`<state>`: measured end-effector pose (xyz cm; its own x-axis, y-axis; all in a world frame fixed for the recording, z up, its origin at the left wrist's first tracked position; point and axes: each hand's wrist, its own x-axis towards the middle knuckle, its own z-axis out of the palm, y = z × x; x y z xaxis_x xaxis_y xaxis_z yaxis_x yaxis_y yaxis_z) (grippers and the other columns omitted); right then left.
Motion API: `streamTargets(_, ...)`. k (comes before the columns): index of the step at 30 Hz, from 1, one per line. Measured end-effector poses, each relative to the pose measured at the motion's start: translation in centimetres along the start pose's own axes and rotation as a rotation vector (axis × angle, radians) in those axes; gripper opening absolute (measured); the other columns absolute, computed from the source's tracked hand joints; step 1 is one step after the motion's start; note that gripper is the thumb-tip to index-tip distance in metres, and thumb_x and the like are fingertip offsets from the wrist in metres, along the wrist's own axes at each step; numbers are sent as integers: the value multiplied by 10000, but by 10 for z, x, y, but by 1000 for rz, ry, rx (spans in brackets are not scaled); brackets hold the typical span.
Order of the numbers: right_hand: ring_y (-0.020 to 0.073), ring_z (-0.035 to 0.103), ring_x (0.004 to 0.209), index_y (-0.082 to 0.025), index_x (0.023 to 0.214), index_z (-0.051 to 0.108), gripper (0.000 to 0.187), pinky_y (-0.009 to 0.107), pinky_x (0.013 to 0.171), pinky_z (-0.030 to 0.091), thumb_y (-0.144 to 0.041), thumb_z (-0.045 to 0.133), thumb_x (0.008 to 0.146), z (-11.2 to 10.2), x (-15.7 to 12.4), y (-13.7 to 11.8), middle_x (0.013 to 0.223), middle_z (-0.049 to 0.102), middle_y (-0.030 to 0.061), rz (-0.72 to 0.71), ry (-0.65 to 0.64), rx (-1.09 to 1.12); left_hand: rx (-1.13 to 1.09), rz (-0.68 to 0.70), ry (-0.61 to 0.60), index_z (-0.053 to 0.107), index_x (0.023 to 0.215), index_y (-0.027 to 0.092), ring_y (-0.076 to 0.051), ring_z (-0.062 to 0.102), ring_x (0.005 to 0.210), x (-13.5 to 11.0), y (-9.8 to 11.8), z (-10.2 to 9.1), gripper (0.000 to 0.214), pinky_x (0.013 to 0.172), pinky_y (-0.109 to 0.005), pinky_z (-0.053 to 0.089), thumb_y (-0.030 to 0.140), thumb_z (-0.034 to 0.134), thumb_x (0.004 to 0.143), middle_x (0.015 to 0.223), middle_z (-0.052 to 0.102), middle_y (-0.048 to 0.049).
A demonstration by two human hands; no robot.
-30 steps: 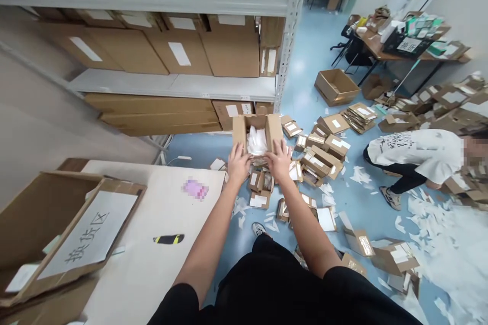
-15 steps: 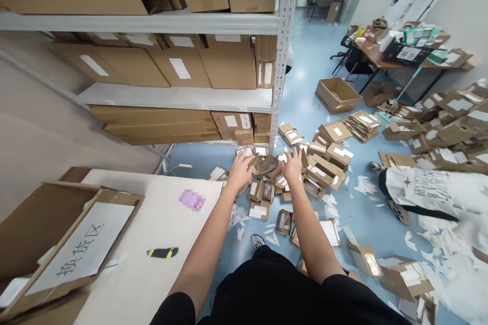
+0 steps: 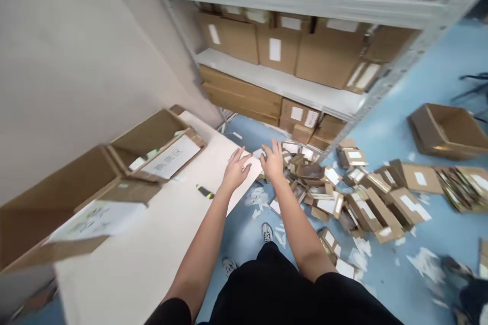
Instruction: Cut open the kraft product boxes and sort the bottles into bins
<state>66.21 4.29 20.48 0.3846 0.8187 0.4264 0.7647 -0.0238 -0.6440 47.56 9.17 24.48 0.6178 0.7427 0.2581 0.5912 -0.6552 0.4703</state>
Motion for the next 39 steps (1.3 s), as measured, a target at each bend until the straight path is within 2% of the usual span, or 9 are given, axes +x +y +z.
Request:
streamTargets(4,366,209,1608,-215,1374,681,433,632,1272,305,-240,586,953,51,-9,-69,1694,373,96,-199,-139,83,115,-164,93,673,1370,261,-326,354,1569,-64,-43,-50,418,1248,-553,426,204,626,958,1660,448,-76)
streamTargets(8,360,210,1609,-221,1418,650,477,617,1268,322,-227,583,946,95,-38,-143,1702,355,94,-351,-286,152,160,-357,238,637,1406,263,-336,341,1574,-150,-84,-100,441,1252,-571,409,226,622,967,1664,438,-85)
streamTargets(12,362,230,1602,-220,1443,626,503,615,1263,331,-225,584,942,130,-85,-213,1705,346,105,-464,-411,215,168,-543,380,617,1430,259,-339,339,1573,-247,-111,-142,450,1262,-576,390,252,610,979,1664,437,-93)
streamTargets(17,373,274,1583,-217,1447,618,505,624,1249,349,-233,583,944,170,-164,-301,1692,364,123,-613,-559,268,184,-727,511,617,1436,245,-340,337,1572,-378,-123,-183,457,1263,-552,392,240,608,978,1669,427,-100)
streamTargets(24,359,305,1573,-255,1514,556,559,622,1232,378,-277,587,957,219,-315,-431,1707,338,110,-879,-827,358,228,-996,698,599,1470,258,-336,331,1575,-587,-120,-224,487,1268,-550,380,252,604,983,1678,418,-86)
streamTargets(27,350,334,1562,-256,1524,546,568,608,1224,399,-277,581,957,230,-385,-481,1701,346,118,-973,-925,414,253,-1104,767,602,1469,252,-334,360,1560,-673,-108,-235,493,1272,-547,374,249,604,976,1673,428,-96)
streamTargets(30,345,346,1559,-244,1519,553,567,593,1230,401,-269,584,954,236,-452,-527,1693,355,129,-1081,-1027,466,284,-1222,852,604,1464,244,-330,386,1545,-748,-91,-244,493,1267,-540,385,247,601,971,1670,431,-105)
streamTargets(34,330,355,1556,-258,1538,539,593,581,1249,384,-258,599,948,241,-527,-576,1685,370,118,-1217,-1160,526,326,-1378,980,610,1451,235,-323,400,1539,-828,-67,-249,487,1272,-536,375,245,605,964,1659,444,-120)
streamTargets(39,325,328,1571,-267,1567,512,624,571,1266,360,-247,602,950,251,-596,-622,1696,352,110,-1330,-1299,573,329,-1550,1096,615,1443,249,-311,409,1536,-898,-47,-244,483,1278,-540,360,245,602,960,1655,452,-105)
